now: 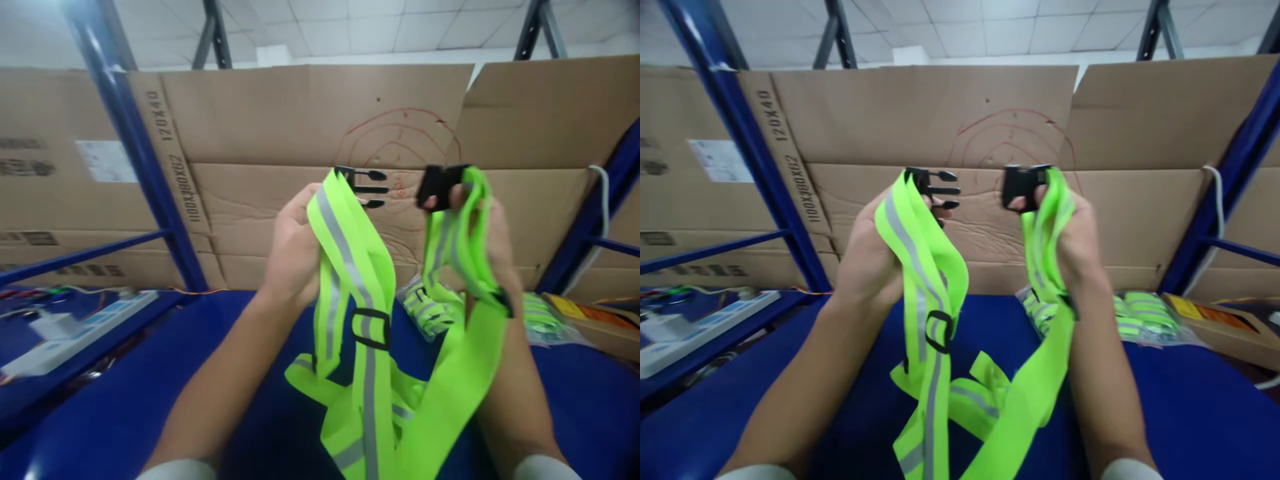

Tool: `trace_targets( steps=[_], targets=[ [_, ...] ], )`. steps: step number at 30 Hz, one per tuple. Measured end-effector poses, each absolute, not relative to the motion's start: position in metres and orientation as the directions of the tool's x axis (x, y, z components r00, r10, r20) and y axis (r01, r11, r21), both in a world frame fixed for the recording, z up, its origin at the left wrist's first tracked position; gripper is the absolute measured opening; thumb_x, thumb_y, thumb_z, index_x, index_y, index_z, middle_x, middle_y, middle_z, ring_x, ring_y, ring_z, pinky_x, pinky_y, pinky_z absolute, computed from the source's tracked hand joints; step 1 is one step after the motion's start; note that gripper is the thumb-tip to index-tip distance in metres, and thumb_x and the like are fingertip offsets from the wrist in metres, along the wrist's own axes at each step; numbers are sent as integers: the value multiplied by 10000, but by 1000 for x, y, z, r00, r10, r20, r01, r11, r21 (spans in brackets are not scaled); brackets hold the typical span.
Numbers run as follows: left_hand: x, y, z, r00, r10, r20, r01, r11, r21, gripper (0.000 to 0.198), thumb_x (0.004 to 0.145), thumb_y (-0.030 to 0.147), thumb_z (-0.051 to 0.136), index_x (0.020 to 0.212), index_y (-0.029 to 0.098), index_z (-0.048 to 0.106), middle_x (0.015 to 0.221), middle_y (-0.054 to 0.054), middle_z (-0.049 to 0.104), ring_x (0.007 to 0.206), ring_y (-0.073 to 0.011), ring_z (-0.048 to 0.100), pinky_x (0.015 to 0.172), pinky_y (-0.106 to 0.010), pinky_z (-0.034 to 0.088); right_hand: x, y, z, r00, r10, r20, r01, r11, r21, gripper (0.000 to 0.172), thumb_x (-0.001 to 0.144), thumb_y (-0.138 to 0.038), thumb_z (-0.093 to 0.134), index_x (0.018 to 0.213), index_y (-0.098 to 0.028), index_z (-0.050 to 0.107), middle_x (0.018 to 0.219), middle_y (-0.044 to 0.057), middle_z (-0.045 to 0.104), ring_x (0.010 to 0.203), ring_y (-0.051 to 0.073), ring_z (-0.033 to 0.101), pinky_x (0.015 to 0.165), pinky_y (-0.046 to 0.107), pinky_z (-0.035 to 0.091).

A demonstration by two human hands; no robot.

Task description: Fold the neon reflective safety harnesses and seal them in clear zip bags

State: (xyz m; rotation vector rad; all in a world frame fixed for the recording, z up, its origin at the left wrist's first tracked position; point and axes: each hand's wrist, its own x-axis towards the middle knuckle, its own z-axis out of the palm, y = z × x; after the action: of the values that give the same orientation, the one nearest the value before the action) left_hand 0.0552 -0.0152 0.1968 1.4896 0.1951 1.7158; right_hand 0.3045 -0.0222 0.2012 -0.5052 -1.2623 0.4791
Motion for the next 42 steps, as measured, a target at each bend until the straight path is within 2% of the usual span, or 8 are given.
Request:
trace_targets(
  steps=[3, 10, 14, 21, 27, 34, 39, 42],
  targets=[
    [82, -19, 183, 62, 664, 746, -472, -639, 608, 198, 767, 283, 845, 861, 208, 689, 858, 9, 734, 711, -135, 701, 598, -227, 564, 276, -15, 190, 182, 649, 739, -160, 761, -629, 278, 771, -421, 854, 880, -197, 729, 785, 23, 752, 672, 148, 680, 541, 229, 543],
    [87, -13, 174, -114, 604, 789, -430, -746, 509, 193, 780, 276, 852, 825, 204, 678, 817, 17, 718, 634, -104, 654, 533, -199, 522, 266, -11, 183, 167, 584, 794, -164, 811, -562, 127, 751, -305, 803, 834, -225, 751, 760, -10, 769, 682, 172, 728, 570, 265, 608],
    [85, -6, 172, -54, 620, 783, -354, -745, 566, 218, 736, 281, 875, 842, 211, 698, 816, 11, 729, 656, -124, 663, 536, -211, 530, 266, -15, 182, 134, 576, 806, -104, 817, -566, 67, 761, -235, 781, 829, -235, 777, 774, -18, 772, 668, 168, 727, 559, 266, 614],
    [80, -1, 172, -97, 642, 760, -392, -727, 564, 217, 766, 334, 847, 836, 234, 667, 797, 28, 714, 645, -126, 658, 546, -223, 517, 261, -10, 180, 228, 420, 878, 18, 900, -435, 156, 802, -159, 717, 891, -239, 817, 793, 18, 788, 663, 194, 743, 583, 296, 625],
    [76, -1, 175, -53, 642, 765, -367, -725, 583, 208, 756, 311, 849, 819, 232, 668, 795, 24, 712, 647, -128, 653, 531, -223, 506, 262, -4, 178, 193, 450, 872, 32, 885, -464, 125, 813, -213, 738, 908, -239, 814, 855, 39, 801, 745, 226, 761, 673, 358, 649],
    [73, -7, 176, -61, 632, 773, -281, -754, 594, 174, 761, 265, 832, 832, 231, 677, 818, 20, 727, 709, -143, 673, 574, -230, 533, 265, 5, 176, 207, 479, 853, 0, 872, -490, 109, 772, -218, 763, 872, -235, 802, 836, 27, 794, 715, 190, 730, 620, 299, 607],
    [68, -2, 176, -33, 635, 772, -254, -752, 608, 189, 737, 260, 852, 782, 230, 671, 772, 29, 717, 682, -144, 676, 556, -230, 523, 263, -3, 176, 147, 454, 879, 147, 869, -473, 185, 803, -169, 684, 908, -243, 817, 853, 8, 784, 736, 187, 725, 598, 289, 592],
    [68, 6, 174, 2, 654, 756, -277, -726, 629, 199, 740, 282, 855, 765, 229, 665, 740, 28, 710, 629, -138, 662, 526, -233, 515, 263, -3, 175, 136, 495, 858, 138, 848, -512, 161, 816, -200, 686, 895, -262, 811, 829, -20, 773, 698, 171, 717, 553, 272, 583]
  ],
)
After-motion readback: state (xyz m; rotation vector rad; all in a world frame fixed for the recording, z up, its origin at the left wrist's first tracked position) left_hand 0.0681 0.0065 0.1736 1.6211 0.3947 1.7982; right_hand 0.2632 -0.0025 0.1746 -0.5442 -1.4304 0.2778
